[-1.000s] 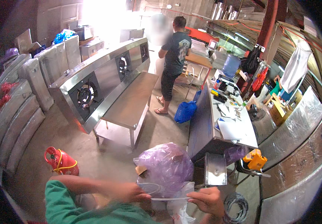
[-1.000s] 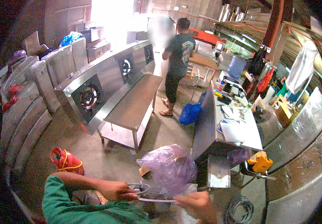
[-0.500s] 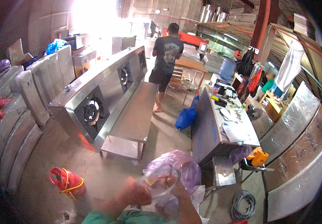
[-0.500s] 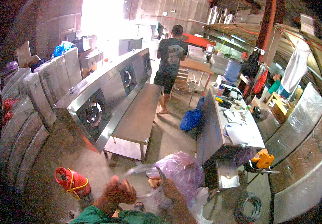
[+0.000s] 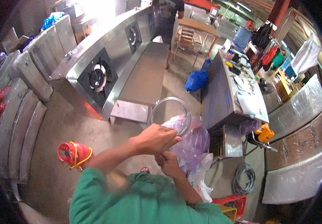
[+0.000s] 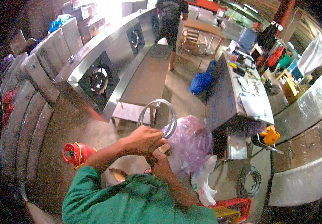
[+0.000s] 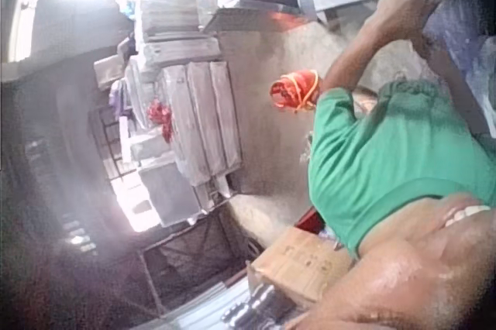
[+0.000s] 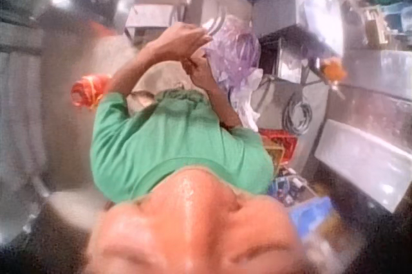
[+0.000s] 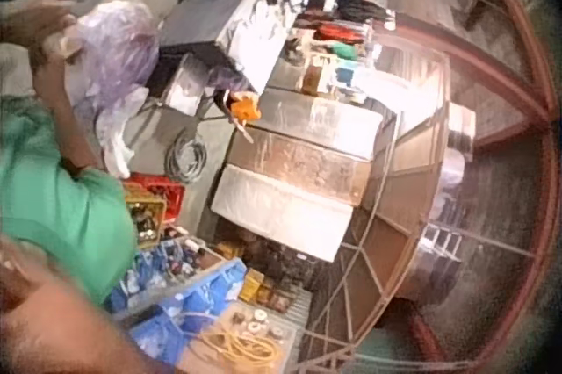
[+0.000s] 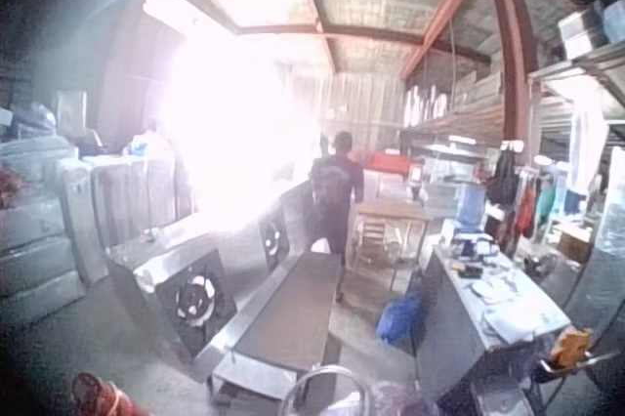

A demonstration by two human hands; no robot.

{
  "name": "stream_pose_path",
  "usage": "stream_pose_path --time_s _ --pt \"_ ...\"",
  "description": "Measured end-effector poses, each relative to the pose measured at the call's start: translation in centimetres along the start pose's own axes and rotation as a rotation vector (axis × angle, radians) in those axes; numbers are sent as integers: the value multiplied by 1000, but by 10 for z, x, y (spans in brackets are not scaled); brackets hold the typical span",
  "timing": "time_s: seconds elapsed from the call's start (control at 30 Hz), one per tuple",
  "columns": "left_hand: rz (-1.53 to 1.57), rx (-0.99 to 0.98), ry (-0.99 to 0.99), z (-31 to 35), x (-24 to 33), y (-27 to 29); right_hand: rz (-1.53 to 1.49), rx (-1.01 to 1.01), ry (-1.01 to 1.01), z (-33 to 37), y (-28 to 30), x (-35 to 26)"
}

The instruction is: The person repeatedly coils a flexible metal cable into loops and secures them with a twist tie. They handle the cable and ties by hand, placing the finished coils into a yellow basket.

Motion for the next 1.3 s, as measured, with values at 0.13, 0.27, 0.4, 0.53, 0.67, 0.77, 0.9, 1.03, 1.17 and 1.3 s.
stream_pose_path --time_s 0.13,0.27,0.4,0.53,0.67,0.77,0.9,1.03,1.17,1.3 --pt "-121 -214 -46 12 -9 -14 80 -21 21 2 10 -15" --pt "-161 -444 11 27 -20 -29 218 41 234 8 19 -19" --pt "31 -462 29 45 -24 -44 356 -68 239 12 33 -11" --pt "40 -658 253 57 -27 -71 525 127 338 26 49 -13" --pt "284 -747 349 59 -25 -94 649 227 379 38 68 -10" --pt "500 -626 298 54 -14 -105 799 317 404 50 90 -8" --pt "711 -615 355 47 0 -121 775 285 403 61 114 -13" --pt "839 -643 358 33 21 -132 704 193 385 68 136 -19" --pt "876 -570 279 19 46 -135 512 11 270 82 158 -10" --pt "1116 -518 354 7 67 -131 323 38 194 99 206 11"
Point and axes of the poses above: each hand's wrist, its own z-axis away from the middle knuckle, its own y-axis out of the back of the hand, x = y × z, the point moved 3 cm from there along -z, towards the middle knuckle, and after that the axes turned 10 degrees about -y, right-handed, at the moved point
